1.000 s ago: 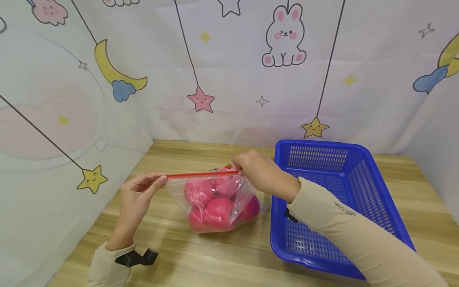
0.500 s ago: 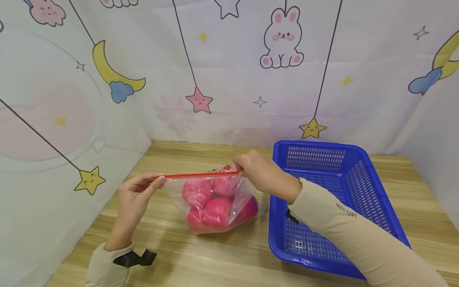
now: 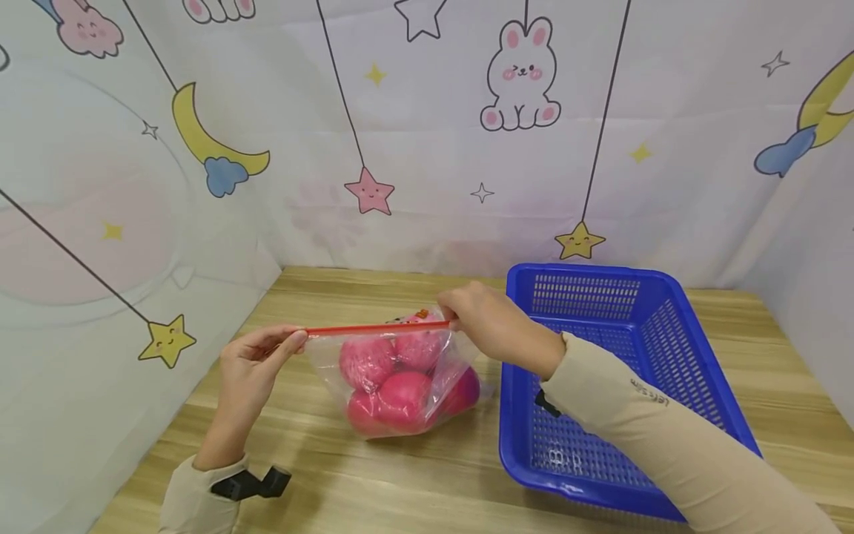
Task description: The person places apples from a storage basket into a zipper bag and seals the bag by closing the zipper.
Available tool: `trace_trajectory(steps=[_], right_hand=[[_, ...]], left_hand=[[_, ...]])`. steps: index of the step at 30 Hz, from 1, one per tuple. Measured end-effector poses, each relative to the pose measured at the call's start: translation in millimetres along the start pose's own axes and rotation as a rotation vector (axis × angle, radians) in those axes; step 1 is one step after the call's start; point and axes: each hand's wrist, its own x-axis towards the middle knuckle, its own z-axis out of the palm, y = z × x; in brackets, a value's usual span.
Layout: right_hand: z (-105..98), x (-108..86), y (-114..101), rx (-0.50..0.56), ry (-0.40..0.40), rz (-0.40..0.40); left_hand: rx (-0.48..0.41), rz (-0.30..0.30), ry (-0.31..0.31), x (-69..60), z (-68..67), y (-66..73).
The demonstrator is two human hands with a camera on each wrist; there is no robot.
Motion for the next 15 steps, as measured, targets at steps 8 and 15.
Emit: trace_trajectory(steps=[8,15], right_hand=[[-1.7,-2.2,2.5,0.010,-0.026,0.045],[-2.3,-3.2,3.5,0.015,-0.026,0.049]], left_hand=[[0.005,-0.003,-0.011,1.1,-0.6,-1.8],[-0.002,0.001,-0.012,1.7,-1.6,-4.5]])
